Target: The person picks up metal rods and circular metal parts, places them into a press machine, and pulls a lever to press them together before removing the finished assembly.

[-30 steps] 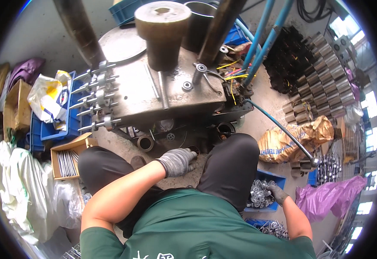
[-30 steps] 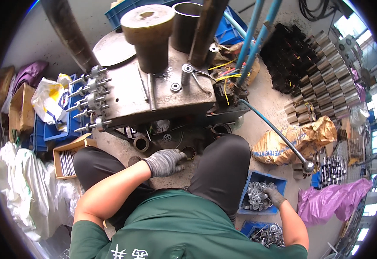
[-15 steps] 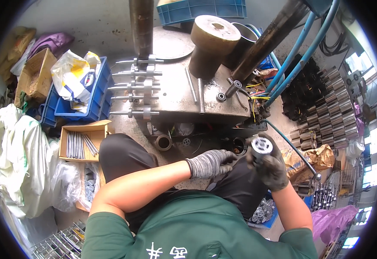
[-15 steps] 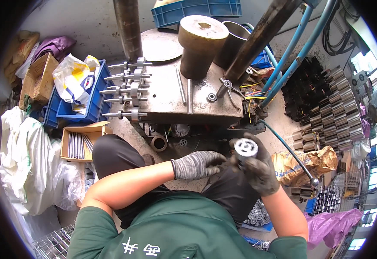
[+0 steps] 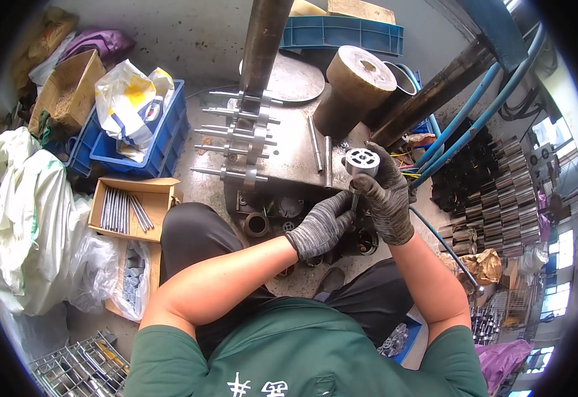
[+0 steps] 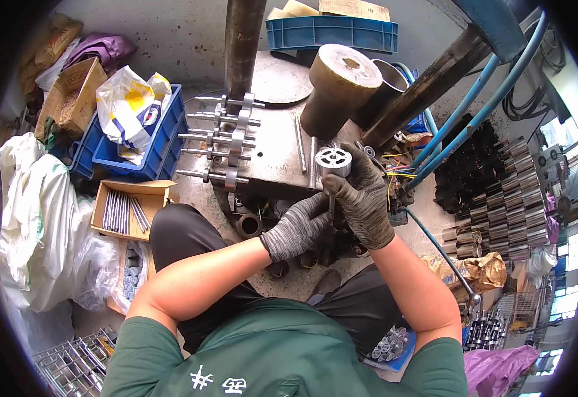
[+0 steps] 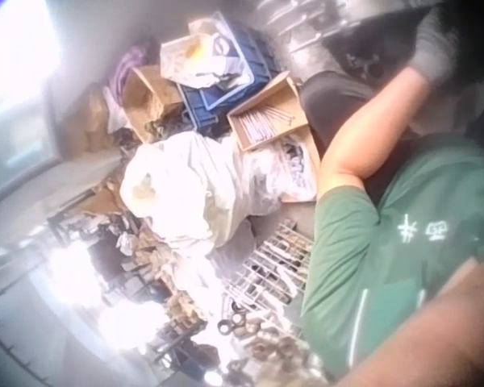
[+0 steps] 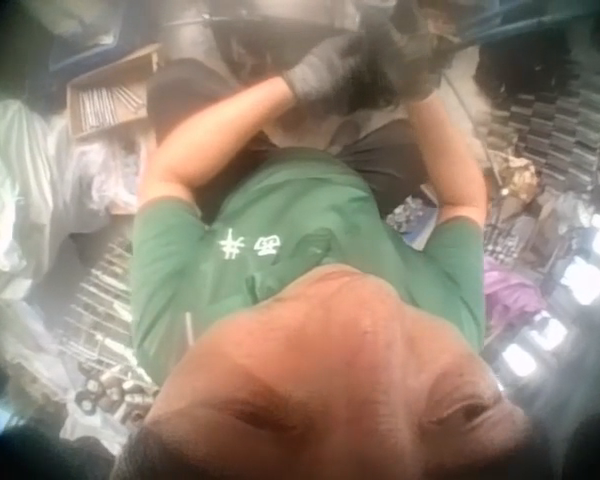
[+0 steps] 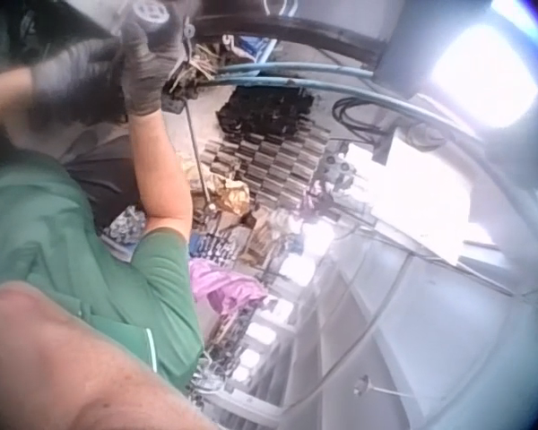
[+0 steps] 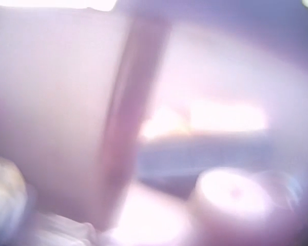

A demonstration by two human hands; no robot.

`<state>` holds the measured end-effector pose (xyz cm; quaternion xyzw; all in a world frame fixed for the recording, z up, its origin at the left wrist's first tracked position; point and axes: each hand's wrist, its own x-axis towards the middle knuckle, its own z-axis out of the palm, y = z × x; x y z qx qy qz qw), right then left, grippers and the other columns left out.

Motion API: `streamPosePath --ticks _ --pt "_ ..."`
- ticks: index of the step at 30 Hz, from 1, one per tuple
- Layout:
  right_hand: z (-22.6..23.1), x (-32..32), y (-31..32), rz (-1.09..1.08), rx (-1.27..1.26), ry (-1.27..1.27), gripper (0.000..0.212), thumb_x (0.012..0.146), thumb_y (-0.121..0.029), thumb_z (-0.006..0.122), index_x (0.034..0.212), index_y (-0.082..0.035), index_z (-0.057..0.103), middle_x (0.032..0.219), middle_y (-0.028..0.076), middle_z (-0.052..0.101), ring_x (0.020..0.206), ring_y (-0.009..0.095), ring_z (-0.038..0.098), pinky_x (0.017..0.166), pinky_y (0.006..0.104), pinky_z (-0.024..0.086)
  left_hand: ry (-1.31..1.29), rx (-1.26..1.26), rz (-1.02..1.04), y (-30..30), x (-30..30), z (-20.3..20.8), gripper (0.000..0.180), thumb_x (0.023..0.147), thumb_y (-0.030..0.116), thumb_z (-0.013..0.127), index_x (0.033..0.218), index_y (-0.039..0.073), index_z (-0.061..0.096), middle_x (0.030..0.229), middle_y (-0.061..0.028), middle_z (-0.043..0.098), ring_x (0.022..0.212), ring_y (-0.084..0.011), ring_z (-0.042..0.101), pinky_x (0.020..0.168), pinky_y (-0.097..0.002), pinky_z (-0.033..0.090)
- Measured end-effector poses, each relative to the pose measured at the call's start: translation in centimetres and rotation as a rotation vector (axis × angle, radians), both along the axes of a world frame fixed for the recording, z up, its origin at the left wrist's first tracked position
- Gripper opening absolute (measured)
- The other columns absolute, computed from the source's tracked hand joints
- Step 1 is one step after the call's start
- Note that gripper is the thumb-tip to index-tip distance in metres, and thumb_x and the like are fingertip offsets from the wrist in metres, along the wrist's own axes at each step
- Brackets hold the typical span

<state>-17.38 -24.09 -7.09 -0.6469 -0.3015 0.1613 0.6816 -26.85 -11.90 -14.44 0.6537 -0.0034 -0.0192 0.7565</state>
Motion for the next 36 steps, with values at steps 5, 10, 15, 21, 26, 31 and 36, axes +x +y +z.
streamPosePath --ticks 5,10,15,21,26,31,36 --pt "1.2 0.5 1.1 0.054 0.054 -0.068 0.070 0.087 -0.015 0.093 0.145 -0.004 0.056 0.132 0.009 0.070 0.120 0.017 0.066 0.105 0.0332 0.056 -0.030 -0.050 0.056 0.6 0.3 -0.4 0.042 0.107 0.002 0.056 0.148 0.003 0.056 0.117 -0.0125 0.072 0.102 -0.0191 0.068 0.095 -0.0356 0.058" --pt "2.8 1.6 2.8 0.011 0.133 -0.236 0.065 0.084 -0.007 0.093 0.138 -0.005 0.057 0.130 0.010 0.070 0.120 0.019 0.067 0.105 0.0331 0.057 0.103 -0.199 -0.016 0.6 0.6 -1.4 0.038 0.104 -0.004 0.053 0.141 0.005 0.059 0.116 -0.0072 0.071 0.109 -0.0152 0.068 0.101 -0.0334 0.057" --pt "6.8 7.8 3.9 -0.124 -0.096 -0.639 0.064 0.085 -0.006 0.091 0.141 -0.007 0.059 0.126 0.009 0.065 0.110 0.019 0.070 0.090 0.0295 0.064 0.344 -0.475 -0.012 -1.8 0.6 -4.3 0.028 0.099 -0.005 0.056 0.124 0.007 0.061 0.111 -0.0082 0.072 0.101 -0.0196 0.072 0.079 -0.0339 0.066" --pt "11.4 17.8 6.3 -0.212 -0.521 -0.783 0.072 0.085 -0.027 0.093 0.143 0.002 0.063 0.114 0.013 0.075 0.101 0.019 0.073 0.091 0.0314 0.062 0.648 -0.521 -0.019 -4.9 -0.1 -7.8 0.014 0.099 0.003 0.061 0.113 0.007 0.060 0.102 -0.0145 0.071 0.080 -0.0266 0.073 0.061 -0.0407 0.067" --pt "11.9 21.5 8.2 -0.214 -0.710 -0.873 0.074 0.083 -0.033 0.094 0.141 0.002 0.066 0.120 0.018 0.077 0.103 0.023 0.074 0.094 0.0329 0.061 0.719 -0.557 -0.014 -4.7 -0.4 -8.3 0.017 0.097 0.003 0.060 0.114 0.007 0.058 0.105 -0.0159 0.071 0.084 -0.0307 0.076 0.066 -0.0445 0.069" --pt "11.9 23.0 9.8 -0.211 -0.854 -0.884 0.066 0.086 -0.045 0.084 0.136 -0.004 0.072 0.126 0.018 0.078 0.112 0.030 0.076 0.103 0.0368 0.059 0.742 -0.562 -0.029 -4.1 -0.2 -7.6 0.018 0.096 0.002 0.059 0.113 0.007 0.058 0.102 -0.0148 0.070 0.083 -0.0319 0.076 0.065 -0.0435 0.068" --pt "12.6 22.0 8.7 -0.217 -0.871 -1.051 0.071 0.089 -0.048 0.085 0.139 -0.001 0.069 0.127 0.019 0.077 0.114 0.030 0.076 0.103 0.0369 0.059 0.720 -0.555 -0.040 -3.5 0.1 -7.3 0.020 0.095 0.001 0.057 0.113 0.008 0.057 0.097 -0.0130 0.070 0.079 -0.0306 0.075 0.062 -0.0422 0.067"
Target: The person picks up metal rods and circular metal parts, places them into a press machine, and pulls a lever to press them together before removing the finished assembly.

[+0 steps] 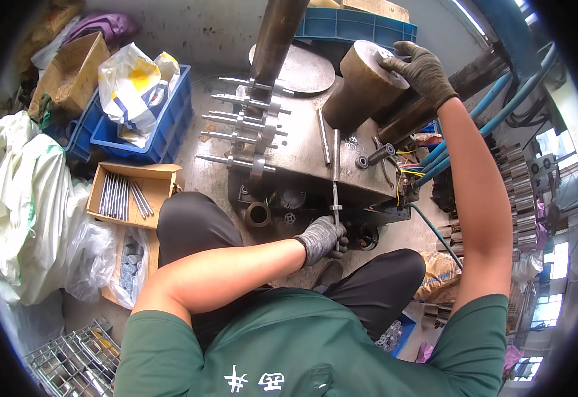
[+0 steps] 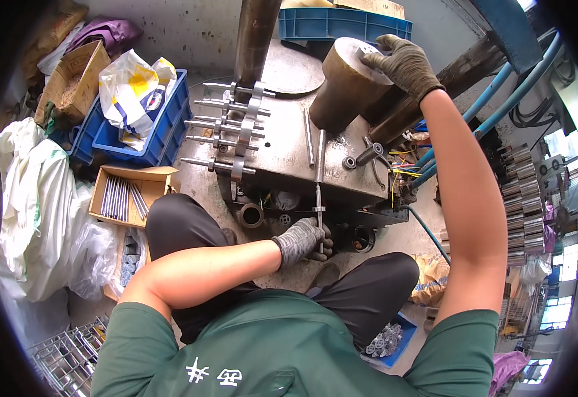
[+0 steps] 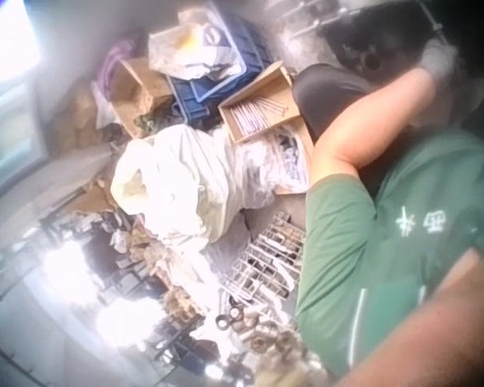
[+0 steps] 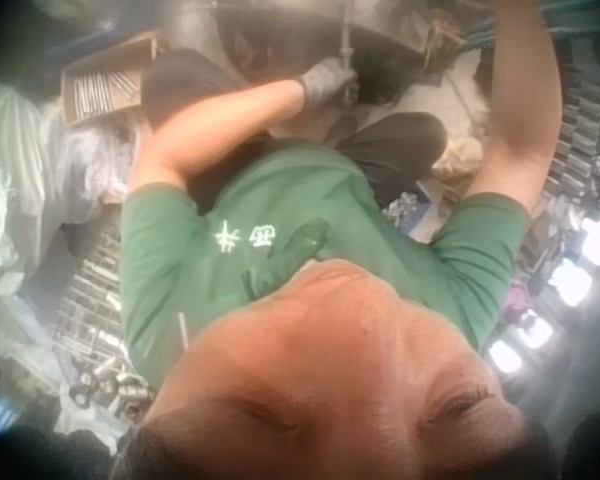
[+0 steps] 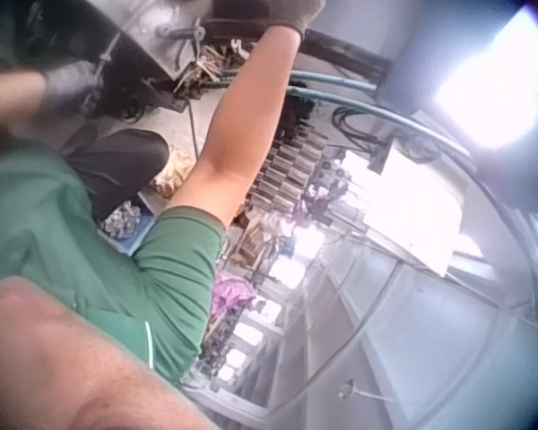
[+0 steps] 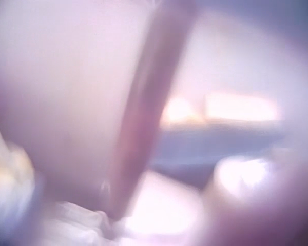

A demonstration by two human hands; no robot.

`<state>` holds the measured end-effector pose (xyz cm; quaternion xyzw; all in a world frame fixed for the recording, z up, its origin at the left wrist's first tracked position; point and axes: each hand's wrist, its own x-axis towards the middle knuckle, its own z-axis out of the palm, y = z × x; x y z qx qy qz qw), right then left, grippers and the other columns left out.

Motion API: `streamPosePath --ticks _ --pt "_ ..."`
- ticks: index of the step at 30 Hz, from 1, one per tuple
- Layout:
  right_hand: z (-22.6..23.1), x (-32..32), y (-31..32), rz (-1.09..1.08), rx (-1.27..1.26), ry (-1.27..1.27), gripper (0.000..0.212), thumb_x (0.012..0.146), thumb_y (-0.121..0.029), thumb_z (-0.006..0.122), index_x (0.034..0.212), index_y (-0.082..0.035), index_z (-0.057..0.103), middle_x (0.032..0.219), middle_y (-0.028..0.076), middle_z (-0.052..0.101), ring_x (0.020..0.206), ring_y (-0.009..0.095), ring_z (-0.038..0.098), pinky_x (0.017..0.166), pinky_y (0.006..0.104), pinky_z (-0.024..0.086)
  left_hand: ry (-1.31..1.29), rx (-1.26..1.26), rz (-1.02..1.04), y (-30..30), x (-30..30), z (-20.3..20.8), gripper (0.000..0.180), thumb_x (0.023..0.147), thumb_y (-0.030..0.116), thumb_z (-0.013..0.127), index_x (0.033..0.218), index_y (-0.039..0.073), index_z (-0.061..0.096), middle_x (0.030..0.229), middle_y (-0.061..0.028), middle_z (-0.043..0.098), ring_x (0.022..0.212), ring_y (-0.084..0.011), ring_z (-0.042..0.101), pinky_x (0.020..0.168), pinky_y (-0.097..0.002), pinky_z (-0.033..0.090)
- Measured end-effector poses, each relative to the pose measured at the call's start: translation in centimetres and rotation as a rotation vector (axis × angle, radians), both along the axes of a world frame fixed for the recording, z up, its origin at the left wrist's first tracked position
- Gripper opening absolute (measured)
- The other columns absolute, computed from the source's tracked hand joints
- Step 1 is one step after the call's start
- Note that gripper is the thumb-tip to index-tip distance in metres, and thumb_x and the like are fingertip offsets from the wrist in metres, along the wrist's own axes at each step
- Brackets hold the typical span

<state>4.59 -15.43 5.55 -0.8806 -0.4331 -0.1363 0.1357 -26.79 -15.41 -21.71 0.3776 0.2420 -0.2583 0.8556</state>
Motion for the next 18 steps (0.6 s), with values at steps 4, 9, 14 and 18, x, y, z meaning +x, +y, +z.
streamPosePath --ticks 4,9,14,18 --pt "2.1 -2.9 -3.8 0.095 -0.024 -0.065 0.038 0.100 -0.026 0.076 0.129 -0.002 0.072 0.117 0.021 0.078 0.106 0.029 0.078 0.100 0.0389 0.061 0.000 -0.014 0.027 0.6 0.4 0.6 0.022 0.094 -0.004 0.055 0.113 0.008 0.057 0.092 -0.0126 0.067 0.076 -0.0284 0.072 0.059 -0.0407 0.063" --pt "3.3 -9.4 -11.3 0.191 -0.160 -0.059 0.011 0.099 -0.011 0.071 0.102 -0.001 0.071 0.095 0.020 0.075 0.092 0.033 0.076 0.086 0.0436 0.061 -0.095 0.077 0.033 1.9 0.7 1.5 0.021 0.099 0.003 0.063 0.120 0.006 0.058 0.095 -0.0125 0.069 0.075 -0.0253 0.072 0.060 -0.0386 0.063" --pt "4.1 -16.5 -20.3 0.145 -0.505 0.005 0.023 0.089 -0.022 0.079 0.100 -0.005 0.069 0.090 0.015 0.071 0.100 0.035 0.069 0.107 0.0506 0.047 -0.176 0.152 0.076 3.0 2.1 0.8 0.026 0.111 0.023 0.062 0.131 0.007 0.059 0.098 -0.0099 0.072 0.078 -0.0214 0.074 0.064 -0.0376 0.064" --pt "3.2 -21.1 -27.5 0.065 -0.517 0.036 0.021 0.087 -0.020 0.078 0.102 -0.006 0.069 0.091 0.013 0.069 0.097 0.035 0.069 0.117 0.0529 0.042 -0.252 0.255 0.100 3.9 3.4 -0.6 0.031 0.108 0.020 0.066 0.134 0.004 0.061 0.102 -0.0107 0.075 0.084 -0.0223 0.076 0.072 -0.0381 0.064"
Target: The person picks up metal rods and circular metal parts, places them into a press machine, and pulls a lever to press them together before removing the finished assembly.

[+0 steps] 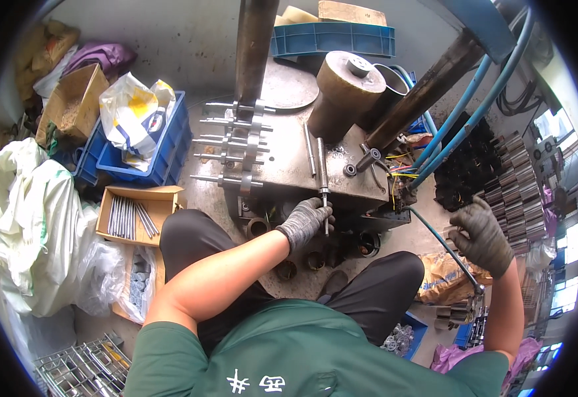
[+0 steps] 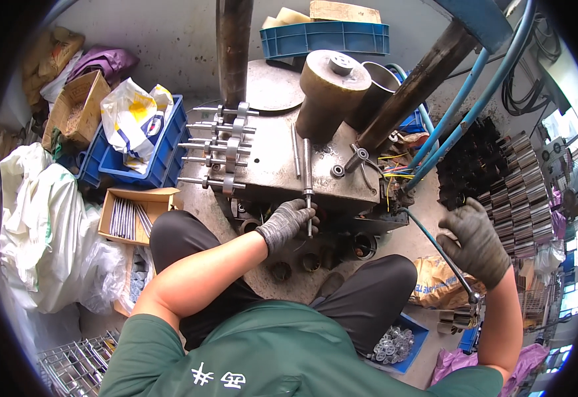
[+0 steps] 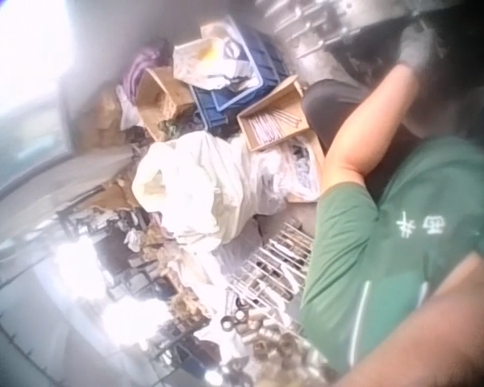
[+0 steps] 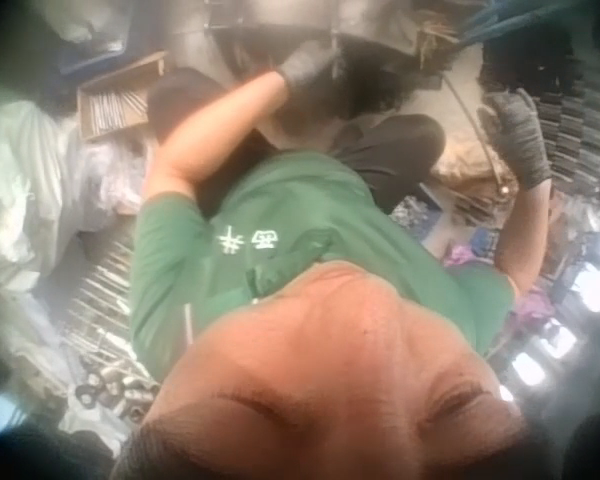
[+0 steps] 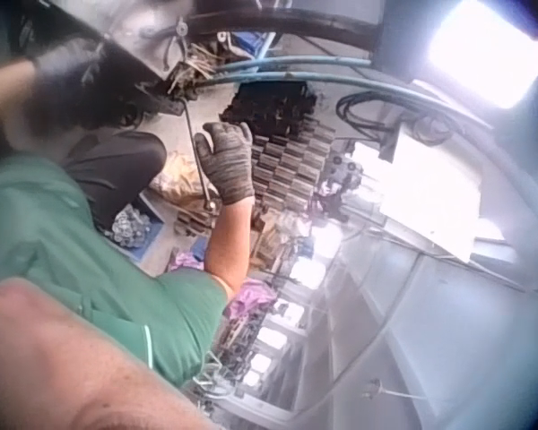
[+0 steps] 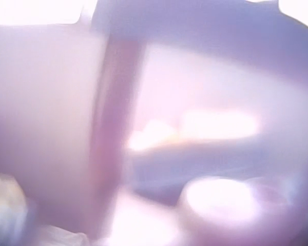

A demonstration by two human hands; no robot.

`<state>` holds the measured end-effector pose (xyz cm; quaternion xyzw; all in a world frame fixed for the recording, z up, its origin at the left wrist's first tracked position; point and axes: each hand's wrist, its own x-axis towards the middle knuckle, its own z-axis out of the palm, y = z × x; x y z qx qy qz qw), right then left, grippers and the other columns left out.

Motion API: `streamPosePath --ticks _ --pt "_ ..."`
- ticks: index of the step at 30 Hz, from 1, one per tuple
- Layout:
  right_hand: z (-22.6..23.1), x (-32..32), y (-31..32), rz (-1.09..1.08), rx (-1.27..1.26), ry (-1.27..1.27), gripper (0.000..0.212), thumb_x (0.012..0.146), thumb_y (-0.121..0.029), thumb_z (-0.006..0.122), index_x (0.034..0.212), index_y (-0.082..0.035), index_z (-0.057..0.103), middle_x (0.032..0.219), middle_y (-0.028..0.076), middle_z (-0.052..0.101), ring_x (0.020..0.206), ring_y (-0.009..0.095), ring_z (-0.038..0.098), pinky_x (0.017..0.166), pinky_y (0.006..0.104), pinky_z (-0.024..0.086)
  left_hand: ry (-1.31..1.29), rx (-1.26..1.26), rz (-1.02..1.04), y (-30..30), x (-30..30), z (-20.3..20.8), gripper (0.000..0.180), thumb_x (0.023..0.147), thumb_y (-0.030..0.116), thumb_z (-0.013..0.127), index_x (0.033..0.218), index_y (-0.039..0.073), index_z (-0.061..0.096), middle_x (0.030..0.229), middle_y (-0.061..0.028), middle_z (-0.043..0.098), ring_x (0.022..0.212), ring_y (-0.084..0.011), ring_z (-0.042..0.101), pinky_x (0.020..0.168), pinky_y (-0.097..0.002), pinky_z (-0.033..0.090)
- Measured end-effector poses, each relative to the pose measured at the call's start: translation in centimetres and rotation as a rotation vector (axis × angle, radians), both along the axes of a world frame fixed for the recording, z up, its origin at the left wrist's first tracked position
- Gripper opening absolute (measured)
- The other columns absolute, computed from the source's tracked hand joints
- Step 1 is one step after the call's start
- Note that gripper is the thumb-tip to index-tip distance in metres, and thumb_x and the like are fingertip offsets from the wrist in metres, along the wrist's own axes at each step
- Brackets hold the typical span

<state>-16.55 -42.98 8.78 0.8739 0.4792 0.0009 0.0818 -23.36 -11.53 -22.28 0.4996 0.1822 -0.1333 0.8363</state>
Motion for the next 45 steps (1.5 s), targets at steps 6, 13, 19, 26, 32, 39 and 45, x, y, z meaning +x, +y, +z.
streamPosePath --ticks 6,13,19,26,32,39,45 --pt "-2.2 -5.3 -9.2 -0.256 0.067 0.095 0.020 0.084 -0.018 0.078 0.101 -0.009 0.071 0.096 0.012 0.072 0.098 0.035 0.069 0.118 0.0541 0.040 -0.082 0.018 0.004 1.1 -0.2 -0.4 0.029 0.102 0.009 0.073 0.126 -0.002 0.063 0.105 -0.0147 0.076 0.091 -0.0251 0.077 0.081 -0.0366 0.065" --pt "-5.5 -6.8 -11.5 -0.276 0.578 -0.209 0.024 0.083 -0.002 0.077 0.105 -0.003 0.069 0.100 0.018 0.070 0.093 0.040 0.067 0.082 0.0472 0.054 -0.369 0.266 0.066 1.2 -2.1 3.6 0.029 0.104 0.001 0.069 0.132 0.001 0.065 0.113 -0.0052 0.074 0.104 -0.0137 0.069 0.092 -0.0316 0.060" --pt "-3.2 1.1 -9.6 -0.123 0.873 -0.471 0.036 0.096 0.005 0.072 0.131 -0.003 0.067 0.121 0.015 0.070 0.098 0.029 0.072 0.083 0.0378 0.060 -0.865 0.692 0.243 3.6 2.4 11.6 0.057 0.106 0.005 0.068 0.158 0.007 0.044 0.110 -0.0047 0.067 0.101 -0.0149 0.069 0.094 -0.0311 0.058" --pt "1.3 9.8 -5.2 -0.121 0.965 -0.577 0.066 0.099 -0.044 0.077 0.146 -0.001 0.062 0.134 0.018 0.070 0.109 0.032 0.074 0.094 0.0383 0.059 -1.209 0.237 0.321 8.0 13.0 21.4 0.047 0.108 0.002 0.063 0.150 0.006 0.042 0.110 -0.0067 0.064 0.097 -0.0165 0.068 0.088 -0.0321 0.061" --pt "1.9 10.6 -4.8 -0.372 0.924 -0.298 0.060 0.099 -0.051 0.075 0.123 0.004 0.074 0.110 0.020 0.077 0.102 0.033 0.077 0.092 0.0396 0.060 -0.902 0.430 0.664 10.0 20.8 25.1 0.028 0.108 -0.006 0.054 0.130 0.008 0.047 0.101 -0.0087 0.062 0.082 -0.0208 0.071 0.076 -0.0364 0.067" --pt "1.4 10.4 -5.4 -0.365 0.806 -0.372 0.020 0.096 -0.017 0.071 0.108 -0.002 0.075 0.098 0.018 0.074 0.090 0.036 0.074 0.084 0.0430 0.060 -0.757 0.559 0.542 10.6 23.8 26.3 0.029 0.105 -0.012 0.053 0.123 0.011 0.054 0.091 -0.0047 0.063 0.074 -0.0174 0.064 0.062 -0.0311 0.059" --pt "0.1 6.6 -7.2 -0.248 0.756 -0.375 0.009 0.093 -0.009 0.070 0.099 -0.002 0.070 0.091 0.019 0.069 0.084 0.039 0.070 0.076 0.0466 0.057 -0.752 0.929 0.443 10.6 24.1 27.2 0.025 0.104 -0.004 0.063 0.125 0.009 0.058 0.094 -0.0044 0.063 0.074 -0.0146 0.064 0.062 -0.0308 0.059"
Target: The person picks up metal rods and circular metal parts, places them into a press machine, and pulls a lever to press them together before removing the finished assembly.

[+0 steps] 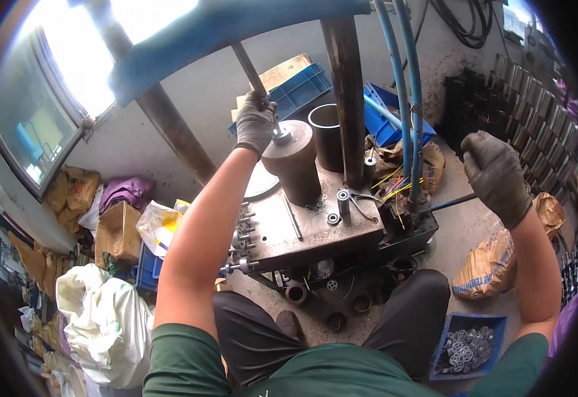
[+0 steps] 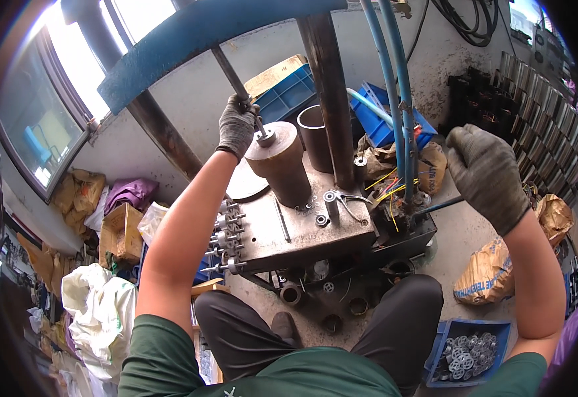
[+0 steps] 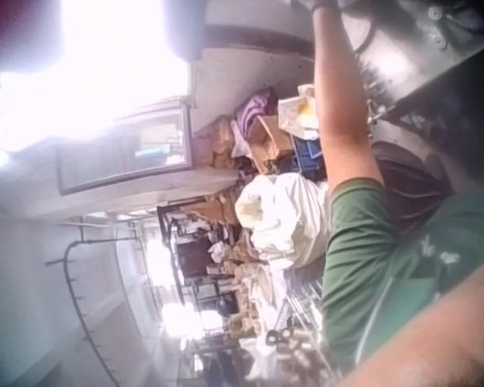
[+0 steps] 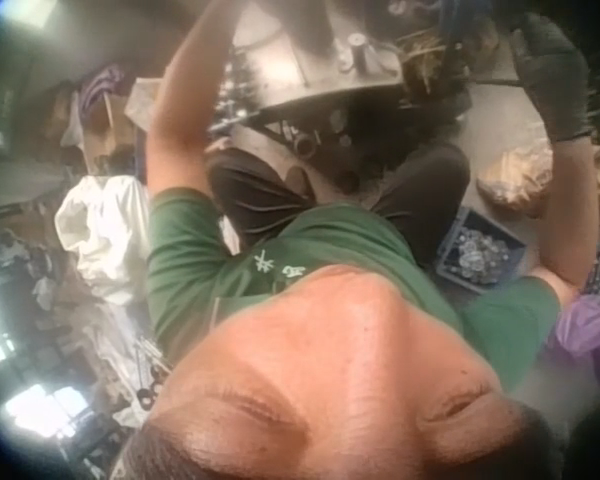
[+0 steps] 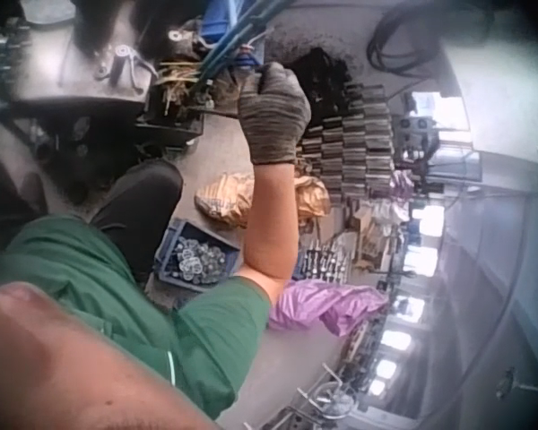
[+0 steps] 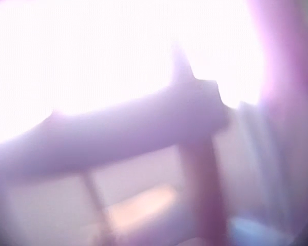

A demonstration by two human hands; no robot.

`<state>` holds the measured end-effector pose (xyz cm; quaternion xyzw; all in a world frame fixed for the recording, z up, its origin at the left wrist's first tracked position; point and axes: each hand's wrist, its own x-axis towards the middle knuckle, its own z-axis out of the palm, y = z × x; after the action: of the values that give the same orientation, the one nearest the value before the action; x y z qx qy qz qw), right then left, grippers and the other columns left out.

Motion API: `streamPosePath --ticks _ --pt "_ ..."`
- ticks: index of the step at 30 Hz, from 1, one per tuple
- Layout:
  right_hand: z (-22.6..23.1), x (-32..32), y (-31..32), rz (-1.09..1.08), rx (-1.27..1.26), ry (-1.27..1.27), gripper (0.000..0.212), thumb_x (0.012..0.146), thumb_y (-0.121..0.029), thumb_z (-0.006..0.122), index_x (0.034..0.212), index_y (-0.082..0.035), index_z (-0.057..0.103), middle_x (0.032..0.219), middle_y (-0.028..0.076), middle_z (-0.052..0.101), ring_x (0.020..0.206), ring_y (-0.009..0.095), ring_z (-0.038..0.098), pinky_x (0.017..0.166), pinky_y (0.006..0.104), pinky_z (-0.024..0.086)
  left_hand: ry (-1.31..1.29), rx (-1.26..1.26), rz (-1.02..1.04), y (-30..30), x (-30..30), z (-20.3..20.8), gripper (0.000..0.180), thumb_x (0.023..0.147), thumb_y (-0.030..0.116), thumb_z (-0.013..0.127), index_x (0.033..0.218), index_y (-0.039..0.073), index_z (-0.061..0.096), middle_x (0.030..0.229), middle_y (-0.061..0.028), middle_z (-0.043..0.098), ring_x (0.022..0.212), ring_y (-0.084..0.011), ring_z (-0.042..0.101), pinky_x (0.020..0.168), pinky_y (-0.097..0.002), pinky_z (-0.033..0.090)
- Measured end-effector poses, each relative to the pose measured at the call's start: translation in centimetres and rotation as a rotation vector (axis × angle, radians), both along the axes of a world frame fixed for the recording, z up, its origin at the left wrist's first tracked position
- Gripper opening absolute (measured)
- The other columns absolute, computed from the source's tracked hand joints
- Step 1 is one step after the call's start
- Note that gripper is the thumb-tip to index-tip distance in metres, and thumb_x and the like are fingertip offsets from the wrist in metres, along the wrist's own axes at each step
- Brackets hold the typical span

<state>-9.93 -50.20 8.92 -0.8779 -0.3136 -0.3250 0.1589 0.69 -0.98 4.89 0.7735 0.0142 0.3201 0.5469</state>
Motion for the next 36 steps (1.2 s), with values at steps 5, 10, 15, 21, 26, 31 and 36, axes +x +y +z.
streamPosePath --ticks 5,10,15,21,26,31,36 --pt "-3.1 -8.0 -2.1 -0.018 -0.169 -0.126 0.021 0.091 -0.014 0.073 0.107 -0.001 0.070 0.097 0.020 0.069 0.084 0.042 0.069 0.079 0.0512 0.055 0.029 0.029 -0.024 -0.2 -0.6 0.3 0.027 0.103 -0.006 0.062 0.127 0.008 0.061 0.099 -0.0061 0.068 0.085 -0.0152 0.069 0.068 -0.0313 0.063" --pt "-4.5 -12.3 -5.0 0.029 -0.336 0.485 0.040 0.084 -0.028 0.076 0.113 -0.001 0.072 0.104 0.020 0.074 0.091 0.041 0.073 0.085 0.0500 0.056 -0.003 0.027 -0.029 -0.1 -1.0 0.0 0.027 0.103 -0.006 0.063 0.126 0.007 0.060 0.101 -0.0066 0.068 0.088 -0.0159 0.071 0.073 -0.0319 0.065" --pt "-4.6 -12.0 -5.3 0.003 -0.367 0.517 0.040 0.086 -0.030 0.076 0.113 -0.001 0.075 0.100 0.020 0.076 0.090 0.041 0.073 0.085 0.0497 0.057 -0.022 0.291 0.054 0.2 -0.6 -0.4 0.028 0.102 -0.005 0.065 0.126 0.007 0.059 0.093 -0.0058 0.069 0.079 -0.0154 0.071 0.071 -0.0316 0.064" --pt "-4.6 -12.6 -4.6 -0.022 -0.375 0.541 0.040 0.088 -0.031 0.074 0.115 -0.002 0.076 0.095 0.021 0.075 0.086 0.042 0.073 0.082 0.0513 0.057 0.034 0.069 -0.022 0.3 -0.2 -0.2 0.029 0.101 -0.005 0.067 0.127 0.007 0.062 0.091 -0.0055 0.069 0.077 -0.0150 0.069 0.069 -0.0309 0.063" --pt "-4.9 -12.7 -4.7 -0.008 -0.350 0.524 0.040 0.087 -0.029 0.076 0.116 -0.001 0.076 0.094 0.022 0.075 0.085 0.042 0.073 0.080 0.0515 0.057 0.022 0.251 0.124 -0.3 -0.8 -1.1 0.034 0.100 0.002 0.073 0.131 0.010 0.063 0.090 -0.0044 0.069 0.075 -0.0149 0.070 0.069 -0.0333 0.063" --pt "-5.3 -13.4 -4.6 -0.007 -0.318 0.489 0.038 0.087 -0.027 0.078 0.114 -0.001 0.076 0.095 0.021 0.075 0.085 0.041 0.073 0.079 0.0501 0.057 -0.073 0.181 0.135 -0.3 -0.4 -2.6 0.033 0.099 0.011 0.074 0.130 0.012 0.064 0.093 -0.0112 0.074 0.084 -0.0242 0.071 0.080 -0.0378 0.057" --pt "-6.2 -14.6 -4.6 -0.009 -0.316 0.583 0.030 0.086 -0.019 0.074 0.110 -0.002 0.078 0.091 0.020 0.075 0.084 0.041 0.074 0.078 0.0499 0.059 -0.137 0.124 0.095 -0.6 0.1 -3.4 0.044 0.101 0.004 0.071 0.142 0.015 0.058 0.090 -0.0046 0.065 0.078 -0.0165 0.061 0.075 -0.0334 0.055"
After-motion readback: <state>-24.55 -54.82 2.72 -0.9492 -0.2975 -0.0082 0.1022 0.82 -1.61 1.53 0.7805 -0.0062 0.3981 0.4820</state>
